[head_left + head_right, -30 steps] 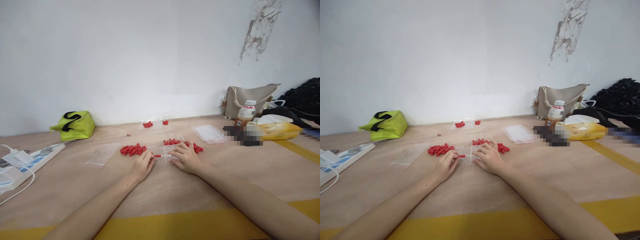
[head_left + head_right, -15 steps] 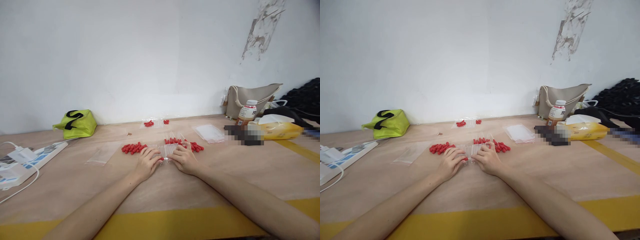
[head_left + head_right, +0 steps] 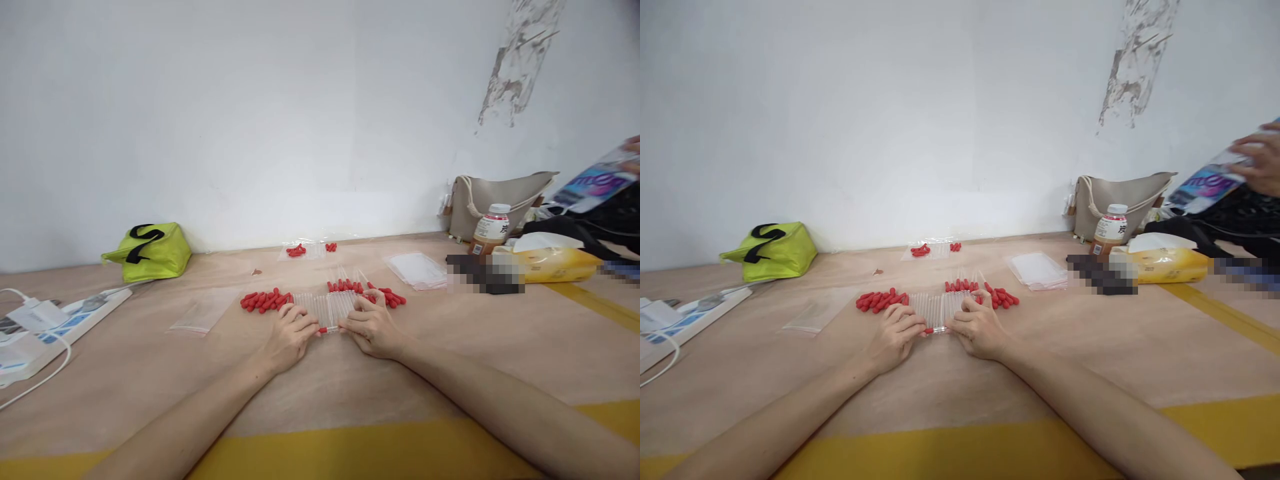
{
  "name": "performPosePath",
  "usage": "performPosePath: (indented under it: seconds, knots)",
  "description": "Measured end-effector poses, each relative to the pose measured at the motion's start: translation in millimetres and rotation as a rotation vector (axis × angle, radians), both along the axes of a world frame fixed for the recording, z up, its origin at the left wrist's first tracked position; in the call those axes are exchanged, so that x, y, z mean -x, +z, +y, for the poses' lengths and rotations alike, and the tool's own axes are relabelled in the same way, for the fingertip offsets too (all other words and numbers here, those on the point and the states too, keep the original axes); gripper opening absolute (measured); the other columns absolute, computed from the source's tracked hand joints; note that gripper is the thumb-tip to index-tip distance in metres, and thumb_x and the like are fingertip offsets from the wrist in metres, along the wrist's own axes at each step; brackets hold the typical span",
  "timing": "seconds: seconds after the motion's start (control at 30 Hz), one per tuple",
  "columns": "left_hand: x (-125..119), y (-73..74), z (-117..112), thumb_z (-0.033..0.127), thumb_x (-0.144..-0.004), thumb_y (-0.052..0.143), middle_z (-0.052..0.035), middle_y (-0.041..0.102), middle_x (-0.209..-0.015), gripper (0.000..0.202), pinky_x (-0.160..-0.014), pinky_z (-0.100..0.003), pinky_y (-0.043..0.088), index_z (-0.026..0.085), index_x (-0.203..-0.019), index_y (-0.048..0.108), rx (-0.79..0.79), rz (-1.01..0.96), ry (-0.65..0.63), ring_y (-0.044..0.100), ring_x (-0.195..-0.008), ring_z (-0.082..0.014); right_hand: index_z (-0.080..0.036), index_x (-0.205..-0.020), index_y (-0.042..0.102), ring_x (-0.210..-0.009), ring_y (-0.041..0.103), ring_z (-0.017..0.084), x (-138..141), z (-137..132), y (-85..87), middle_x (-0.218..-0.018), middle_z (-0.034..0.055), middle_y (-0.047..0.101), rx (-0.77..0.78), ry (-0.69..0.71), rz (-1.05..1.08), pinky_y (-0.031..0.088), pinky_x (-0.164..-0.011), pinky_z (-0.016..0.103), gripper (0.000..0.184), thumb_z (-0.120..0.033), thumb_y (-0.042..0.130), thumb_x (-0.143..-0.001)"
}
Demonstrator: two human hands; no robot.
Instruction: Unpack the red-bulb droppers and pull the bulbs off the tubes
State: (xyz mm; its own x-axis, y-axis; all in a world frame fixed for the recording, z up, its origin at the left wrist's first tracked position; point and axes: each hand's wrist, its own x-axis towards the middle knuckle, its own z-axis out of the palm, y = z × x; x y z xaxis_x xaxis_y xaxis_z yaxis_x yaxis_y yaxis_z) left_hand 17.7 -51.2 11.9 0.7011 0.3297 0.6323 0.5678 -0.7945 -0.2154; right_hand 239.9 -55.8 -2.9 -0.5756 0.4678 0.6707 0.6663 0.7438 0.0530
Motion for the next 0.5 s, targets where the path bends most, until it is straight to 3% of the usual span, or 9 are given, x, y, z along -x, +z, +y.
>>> performPosePath:
  seconds: [0.17,0.3,0.37,0.5]
  knots:
    - [9,-3.6,-1,0.011,-0.082,0.044,-0.0017,0.066,-0.086,0.02,-0.075,-0.037,0.037,0.021,-0.079,0.061,-0.011,-0.031,-0.002,0.05,-0.08,-0.0191,-0.025,-0.081,0.065,-0.072,0.046,0.014,-6,-1,1.5,-0.059,-0.0021,0.059,0.013,-0.002,0.059,0.017,-0.088,0.039,0.024,-0.029,0.042,-0.085]
    - [24,-2.2,0,0.014,-0.084,0.043,-0.0052,0.061,-0.091,0.019,-0.076,-0.034,0.042,0.02,-0.09,0.06,0.093,-0.213,0.057,0.051,-0.085,-0.0179,-0.024,-0.079,0.066,-0.074,0.05,0.015,-14,3,1.3,-0.064,0.0002,0.062,0.076,-0.116,0.182,0.021,-0.084,0.038,0.025,-0.031,0.043,-0.086]
    - [31,3.6,5,0.018,-0.086,0.041,-0.0063,0.056,-0.092,0.02,-0.077,-0.031,0.044,0.02,-0.094,0.059,0.134,-0.323,0.127,0.052,-0.086,-0.0171,-0.026,-0.082,0.066,-0.073,0.052,0.015,-13,5,1.4,-0.068,0.0001,0.064,0.116,-0.168,0.265,0.022,-0.084,0.038,0.024,-0.034,0.044,-0.085]
    - [54,19.5,27,0.023,-0.084,0.039,-0.0089,0.049,-0.093,0.028,-0.079,-0.033,0.045,0.016,-0.101,0.06,0.145,-0.511,0.417,0.052,-0.087,-0.0192,-0.024,-0.087,0.063,-0.07,0.055,0.014,-5,10,5.9,-0.072,-0.0006,0.065,0.202,-0.25,0.433,0.025,-0.082,0.035,0.02,-0.032,0.046,-0.083]
